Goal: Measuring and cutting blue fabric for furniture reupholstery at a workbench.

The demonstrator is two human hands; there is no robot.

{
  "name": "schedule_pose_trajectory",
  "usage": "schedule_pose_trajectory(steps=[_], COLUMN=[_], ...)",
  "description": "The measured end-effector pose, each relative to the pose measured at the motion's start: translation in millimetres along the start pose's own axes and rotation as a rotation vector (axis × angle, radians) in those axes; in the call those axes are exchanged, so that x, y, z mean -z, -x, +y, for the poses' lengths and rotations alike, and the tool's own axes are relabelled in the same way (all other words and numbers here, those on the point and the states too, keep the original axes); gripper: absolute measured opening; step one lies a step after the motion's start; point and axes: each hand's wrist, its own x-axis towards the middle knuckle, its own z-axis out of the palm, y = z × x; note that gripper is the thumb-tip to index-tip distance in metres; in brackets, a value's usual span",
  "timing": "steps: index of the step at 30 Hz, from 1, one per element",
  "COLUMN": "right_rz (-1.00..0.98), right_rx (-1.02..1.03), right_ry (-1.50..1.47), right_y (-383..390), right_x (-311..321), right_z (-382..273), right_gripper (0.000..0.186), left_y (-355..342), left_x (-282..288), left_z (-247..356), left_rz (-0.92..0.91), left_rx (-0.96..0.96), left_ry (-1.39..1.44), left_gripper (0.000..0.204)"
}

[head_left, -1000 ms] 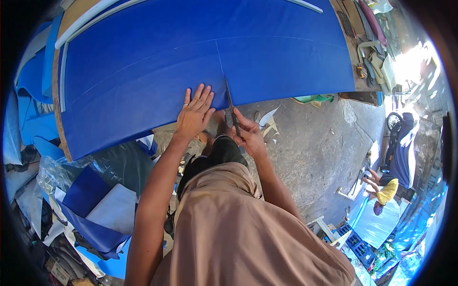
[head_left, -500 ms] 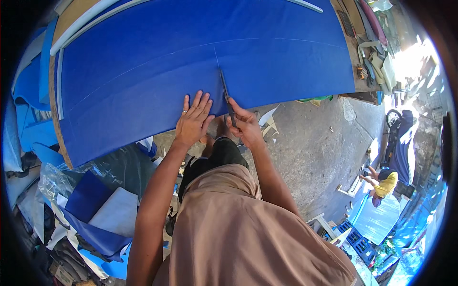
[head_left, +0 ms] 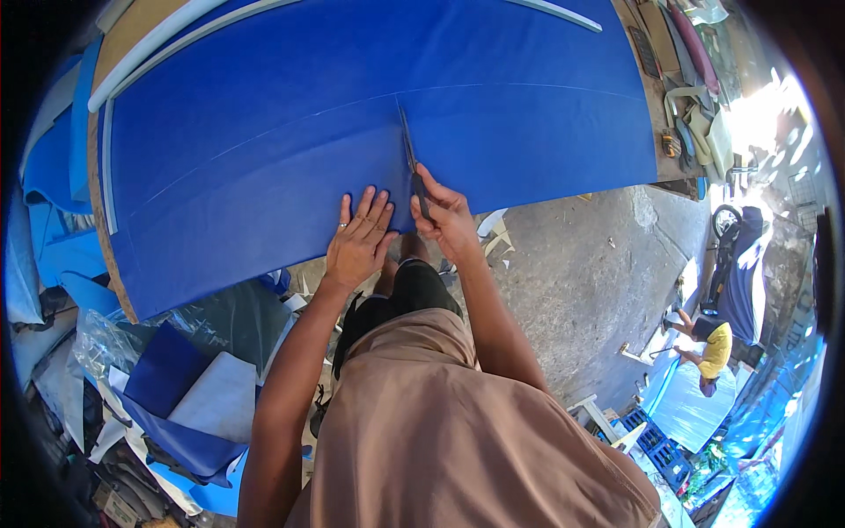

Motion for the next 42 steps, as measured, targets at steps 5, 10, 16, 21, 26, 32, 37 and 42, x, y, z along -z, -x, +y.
schedule_pose_trajectory(steps=[5, 10, 16, 21, 26, 32, 37, 42], right_rz=[-0.001, -0.007, 0.013, -0.036, -0.044, -0.043, 0.06, -0.368], right_rx=[-0.009, -0.021, -0.029, -0.027, -0.024, -0.033, 0.038, -0.03], right_ry=[0.022, 0.008, 0.027, 0.012, 0.028, -0.026, 0.087, -0.249], right_y=[-8, -12, -17, -20, -24, -25, -10, 46], right_x=[-2, -6, -6, -5, -4, -2, -4, -53], right_z=[-6, -9, -12, -12, -18, -14, -4, 57], right_gripper=[0.063, 0.063, 0.064, 0.066, 0.067, 0.069, 0.062, 0.068], left_y=[-1, -2, -3, -4, -8, -7, 15, 134], left_x=[-1, 0, 0, 2, 0, 7, 46, 149], left_z=[0, 1, 1, 1, -1, 2, -20, -116], left_rz=[-0.001, -0.017, -0.027, -0.045, -0.031, -0.035, 0.064, 0.257], left_rx=[0.011, 0.027, 0.036, 0.049, 0.057, 0.068, 0.053, 0.145], left_ry=[0.016, 0.01, 0.02, 0.004, 0.026, 0.099, 0.305, 0.275], left_gripper=[0.049, 0.049, 0.05, 0.049, 0.049, 0.047, 0.045, 0.047])
